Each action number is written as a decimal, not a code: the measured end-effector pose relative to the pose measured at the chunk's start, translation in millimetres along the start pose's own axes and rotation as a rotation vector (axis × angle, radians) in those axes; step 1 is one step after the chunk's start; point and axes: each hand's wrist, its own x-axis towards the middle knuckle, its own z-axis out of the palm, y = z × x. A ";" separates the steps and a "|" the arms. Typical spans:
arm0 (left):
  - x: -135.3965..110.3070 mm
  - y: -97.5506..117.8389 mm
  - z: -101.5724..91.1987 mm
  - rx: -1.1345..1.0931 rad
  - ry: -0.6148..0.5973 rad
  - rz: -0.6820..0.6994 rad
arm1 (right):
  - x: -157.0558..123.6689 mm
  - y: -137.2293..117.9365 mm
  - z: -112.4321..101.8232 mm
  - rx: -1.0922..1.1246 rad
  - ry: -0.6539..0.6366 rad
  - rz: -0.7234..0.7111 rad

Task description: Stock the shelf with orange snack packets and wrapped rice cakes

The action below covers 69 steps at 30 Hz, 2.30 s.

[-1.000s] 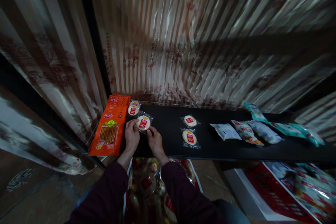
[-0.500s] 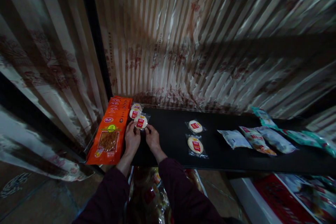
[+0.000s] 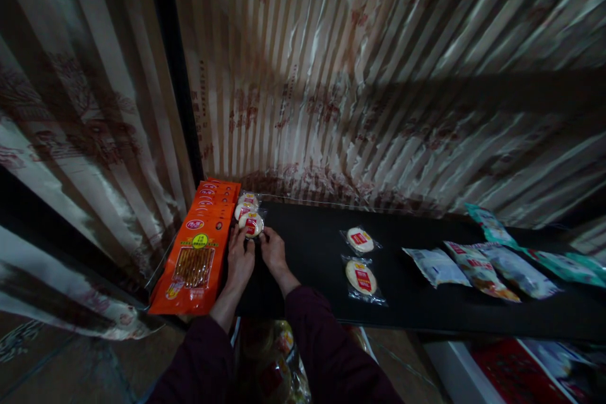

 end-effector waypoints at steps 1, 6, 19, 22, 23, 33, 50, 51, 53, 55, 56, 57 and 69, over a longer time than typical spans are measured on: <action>0.8 -1.2 0.3 -0.003 -0.004 -0.010 | 0.9 -0.4 0.4 -0.014 0.000 -0.007; 4.1 -3.9 1.4 -0.002 -0.029 -0.045 | 3.8 -5.3 1.2 -0.097 -0.034 -0.009; 6.4 -7.2 1.0 0.081 -0.115 -0.027 | 5.9 -19.3 -1.5 -0.296 -0.103 0.058; 6.9 -10.6 2.0 0.087 -0.129 -0.005 | 7.9 -17.3 -1.3 -0.309 -0.104 0.027; 6.7 -11.7 2.4 0.093 -0.133 0.009 | 8.8 -16.6 -1.2 -0.312 -0.103 0.017; 3.4 -27.0 7.2 0.240 -0.197 0.200 | 14.1 -11.3 3.4 -0.278 -0.103 -0.012; 13.7 -34.8 10.9 0.303 -0.192 0.214 | 19.5 -21.7 5.5 -0.340 -0.138 0.001; 13.9 -34.9 10.8 0.308 -0.195 0.216 | 19.4 -22.1 5.7 -0.355 -0.132 0.008; 13.7 -35.0 10.9 0.315 -0.192 0.224 | 19.2 -21.8 6.3 -0.377 -0.116 0.022; 13.0 -34.8 11.2 0.318 -0.185 0.231 | 19.5 -20.2 7.7 -0.385 -0.099 0.021; 12.7 -34.4 11.3 0.317 -0.183 0.234 | 20.0 -19.1 8.8 -0.384 -0.090 0.008; 12.5 -33.9 11.4 0.316 -0.182 0.236 | 20.7 -17.7 10.0 -0.381 -0.082 -0.012; 14.9 -27.4 11.2 0.277 -0.215 0.199 | 37.8 -9.9 23.4 -0.198 -0.052 0.011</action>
